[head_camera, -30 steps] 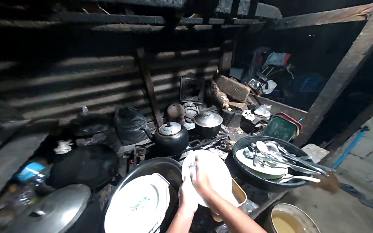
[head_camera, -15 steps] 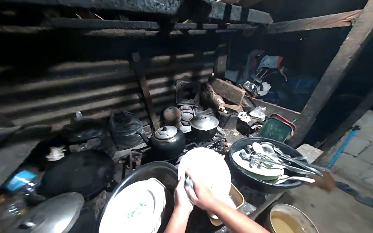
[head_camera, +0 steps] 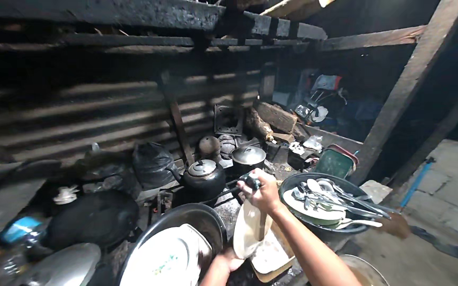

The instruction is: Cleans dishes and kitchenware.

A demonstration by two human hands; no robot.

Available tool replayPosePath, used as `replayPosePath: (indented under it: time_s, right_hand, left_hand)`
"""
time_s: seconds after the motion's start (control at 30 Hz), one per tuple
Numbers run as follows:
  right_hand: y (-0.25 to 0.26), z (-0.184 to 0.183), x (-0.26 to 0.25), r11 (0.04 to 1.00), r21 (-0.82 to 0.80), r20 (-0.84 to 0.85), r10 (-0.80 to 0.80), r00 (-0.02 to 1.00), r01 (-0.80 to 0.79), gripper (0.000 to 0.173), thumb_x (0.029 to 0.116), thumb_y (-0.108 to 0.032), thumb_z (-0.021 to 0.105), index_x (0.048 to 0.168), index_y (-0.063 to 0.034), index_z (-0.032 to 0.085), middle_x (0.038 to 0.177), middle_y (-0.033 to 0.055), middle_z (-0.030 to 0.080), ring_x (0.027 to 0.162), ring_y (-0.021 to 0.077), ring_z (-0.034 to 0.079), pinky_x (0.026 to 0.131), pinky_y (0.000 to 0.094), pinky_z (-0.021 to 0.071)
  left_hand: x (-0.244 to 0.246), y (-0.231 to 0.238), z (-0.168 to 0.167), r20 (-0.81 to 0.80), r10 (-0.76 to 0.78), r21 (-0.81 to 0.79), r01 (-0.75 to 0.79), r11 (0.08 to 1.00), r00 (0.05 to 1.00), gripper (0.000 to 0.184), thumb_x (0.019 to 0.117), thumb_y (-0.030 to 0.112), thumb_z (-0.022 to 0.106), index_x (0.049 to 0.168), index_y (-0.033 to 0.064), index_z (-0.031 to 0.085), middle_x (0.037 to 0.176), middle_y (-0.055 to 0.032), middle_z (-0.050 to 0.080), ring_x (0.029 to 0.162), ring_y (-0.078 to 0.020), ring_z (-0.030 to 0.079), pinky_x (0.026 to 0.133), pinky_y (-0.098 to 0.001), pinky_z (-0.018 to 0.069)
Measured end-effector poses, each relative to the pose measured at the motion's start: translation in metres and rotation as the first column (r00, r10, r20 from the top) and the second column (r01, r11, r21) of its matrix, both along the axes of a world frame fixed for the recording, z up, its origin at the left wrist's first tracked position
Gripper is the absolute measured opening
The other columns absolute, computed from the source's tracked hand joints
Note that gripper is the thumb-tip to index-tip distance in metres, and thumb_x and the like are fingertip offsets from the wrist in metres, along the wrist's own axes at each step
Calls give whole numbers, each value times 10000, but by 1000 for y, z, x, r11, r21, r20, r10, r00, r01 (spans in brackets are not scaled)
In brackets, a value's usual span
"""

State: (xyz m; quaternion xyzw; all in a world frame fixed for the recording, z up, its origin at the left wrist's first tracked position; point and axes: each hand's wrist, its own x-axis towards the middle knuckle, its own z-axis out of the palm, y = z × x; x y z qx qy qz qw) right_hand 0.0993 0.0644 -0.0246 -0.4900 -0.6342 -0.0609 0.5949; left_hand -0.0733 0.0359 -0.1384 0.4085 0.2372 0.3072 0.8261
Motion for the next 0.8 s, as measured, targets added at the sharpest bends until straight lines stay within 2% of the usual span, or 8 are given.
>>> replayPosePath:
  time_s: [0.07, 0.17, 0.27, 0.4, 0.5, 0.63, 0.7, 0.8]
  right_hand:
    - [2, -10, -4, 990, -111, 204, -65, 977, 89, 340, 888, -332, 719, 807, -2, 699, 751, 145, 696, 733, 314, 711, 679, 543, 559]
    - [-7, -35, -29, 995, -76, 437, -21, 899, 60, 223, 801, -200, 760, 883, 7, 743, 858, 203, 734, 842, 407, 724, 762, 586, 556]
    - [-7, -59, -44, 985, 156, 567, -29, 823, -74, 132, 816, -208, 670, 839, -81, 697, 775, 126, 664, 760, 340, 666, 736, 510, 525]
    - [-1, -47, 0, 989, -86, 93, -109, 990, 117, 236, 846, -143, 726, 999, 33, 761, 1011, 217, 740, 998, 375, 712, 918, 562, 549]
    - [14, -26, 37, 886, -445, -337, -299, 893, 129, 344, 980, -271, 686, 1153, 25, 707, 1023, 190, 724, 977, 291, 689, 926, 515, 516]
    - [-8, -16, 5, 828, -539, 151, -87, 985, 156, 292, 914, -218, 678, 1098, -4, 754, 1088, 197, 747, 1083, 371, 697, 964, 599, 510]
    - [-22, -32, -27, 942, -328, 450, 95, 888, 66, 204, 809, -122, 756, 966, 8, 765, 1004, 216, 749, 1009, 416, 706, 915, 607, 510]
    - [-13, -49, -26, 996, 75, 574, -3, 819, -49, 137, 769, -201, 732, 861, -100, 724, 853, 114, 707, 865, 356, 688, 852, 591, 505]
  left_hand:
    - [-7, 10, 31, 38, -129, 24, 128, 991, 991, 518, 1091, 449, 229, 1314, 109, 550, 1127, -53, 727, 1057, -164, 697, 926, -378, 583]
    - [-7, 18, 45, -198, -45, 142, 74, 987, 979, 274, 1095, 160, 404, 1241, 23, 592, 1021, -46, 721, 950, -116, 694, 881, -323, 577]
    - [-10, 28, 18, -116, 95, 285, -59, 957, 989, 200, 1008, -30, 447, 1158, 16, 571, 987, 1, 657, 940, -46, 624, 880, -248, 532]
    - [-5, 11, 43, -199, 210, 256, -156, 954, 957, 258, 1008, -22, 506, 1261, -54, 550, 1061, -103, 698, 963, -126, 690, 886, -316, 584]
    - [-4, -8, 50, -134, 246, 175, -222, 959, 960, 300, 1013, -37, 500, 1312, -55, 489, 1056, -116, 701, 937, -143, 707, 861, -323, 600]
    - [1, -1, 46, -237, 103, 121, -76, 990, 966, 254, 1053, 34, 469, 1295, -32, 505, 1042, -107, 701, 934, -150, 705, 861, -345, 599]
    - [-2, 5, 34, -195, 43, 107, -22, 994, 980, 223, 1058, 103, 503, 1227, -17, 584, 1036, -82, 699, 952, -135, 675, 882, -336, 567]
    - [-4, 9, 14, 12, 71, 110, -72, 991, 997, 267, 902, 250, 743, 1081, 63, 681, 964, -7, 746, 912, -85, 703, 848, -283, 582]
